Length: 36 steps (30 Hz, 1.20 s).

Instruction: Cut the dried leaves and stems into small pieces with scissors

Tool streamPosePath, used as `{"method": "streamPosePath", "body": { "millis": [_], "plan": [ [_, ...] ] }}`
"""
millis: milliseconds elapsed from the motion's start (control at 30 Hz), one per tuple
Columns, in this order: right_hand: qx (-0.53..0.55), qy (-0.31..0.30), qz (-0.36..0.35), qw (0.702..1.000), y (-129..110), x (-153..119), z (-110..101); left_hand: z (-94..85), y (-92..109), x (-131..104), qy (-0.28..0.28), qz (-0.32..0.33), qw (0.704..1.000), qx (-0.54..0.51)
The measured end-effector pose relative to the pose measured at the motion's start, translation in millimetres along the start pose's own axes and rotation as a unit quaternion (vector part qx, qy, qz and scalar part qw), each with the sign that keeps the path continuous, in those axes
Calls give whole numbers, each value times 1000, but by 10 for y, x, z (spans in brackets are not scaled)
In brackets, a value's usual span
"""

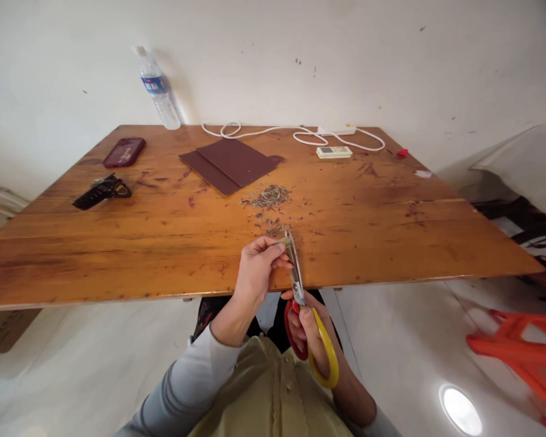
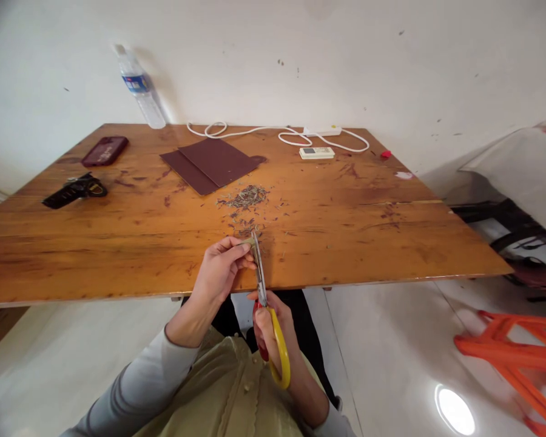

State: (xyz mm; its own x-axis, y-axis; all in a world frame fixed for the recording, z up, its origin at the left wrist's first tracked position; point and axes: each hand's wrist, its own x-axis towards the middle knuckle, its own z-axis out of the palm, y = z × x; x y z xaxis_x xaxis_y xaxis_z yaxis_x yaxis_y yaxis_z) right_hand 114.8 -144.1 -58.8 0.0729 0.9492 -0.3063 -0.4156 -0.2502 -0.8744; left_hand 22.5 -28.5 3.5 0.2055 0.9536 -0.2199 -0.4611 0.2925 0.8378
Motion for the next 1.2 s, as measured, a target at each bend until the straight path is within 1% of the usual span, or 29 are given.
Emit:
{"method": "streamPosePath", "body": {
  "millis": [167, 433, 500, 633, 767, 900, 1033, 1200],
  "plan": [
    [2, 15, 11, 1000, -57, -6, 67, 0, 2, 4, 3, -7, 1000, -5],
    [3, 27, 23, 999, -47, 13, 69, -8, -7, 16, 8, -8, 1000, -11],
    [1, 25, 15, 1000, -37, 3, 65, -6, -7, 10, 11, -10, 1000, -13],
    [-2, -18, -24, 1000, 49, 3, 15, 3, 1, -6, 17, -7, 1000, -19],
    [-1, -22, -72, 997, 195, 41, -81, 10, 7, -14, 21, -16, 1000, -15],
    [-32, -34, -91, 995, 278, 76, -167, 17, 4, -14, 23, -17, 999, -15],
    [-45, -28, -78, 996, 266, 93, -198, 20, 6, -12, 18, -22, 1000, -10],
    [-49, -36, -86, 994, 181, 60, -161, 10, -4, -5, 16, -20, 1000, -10]
  ]
}}
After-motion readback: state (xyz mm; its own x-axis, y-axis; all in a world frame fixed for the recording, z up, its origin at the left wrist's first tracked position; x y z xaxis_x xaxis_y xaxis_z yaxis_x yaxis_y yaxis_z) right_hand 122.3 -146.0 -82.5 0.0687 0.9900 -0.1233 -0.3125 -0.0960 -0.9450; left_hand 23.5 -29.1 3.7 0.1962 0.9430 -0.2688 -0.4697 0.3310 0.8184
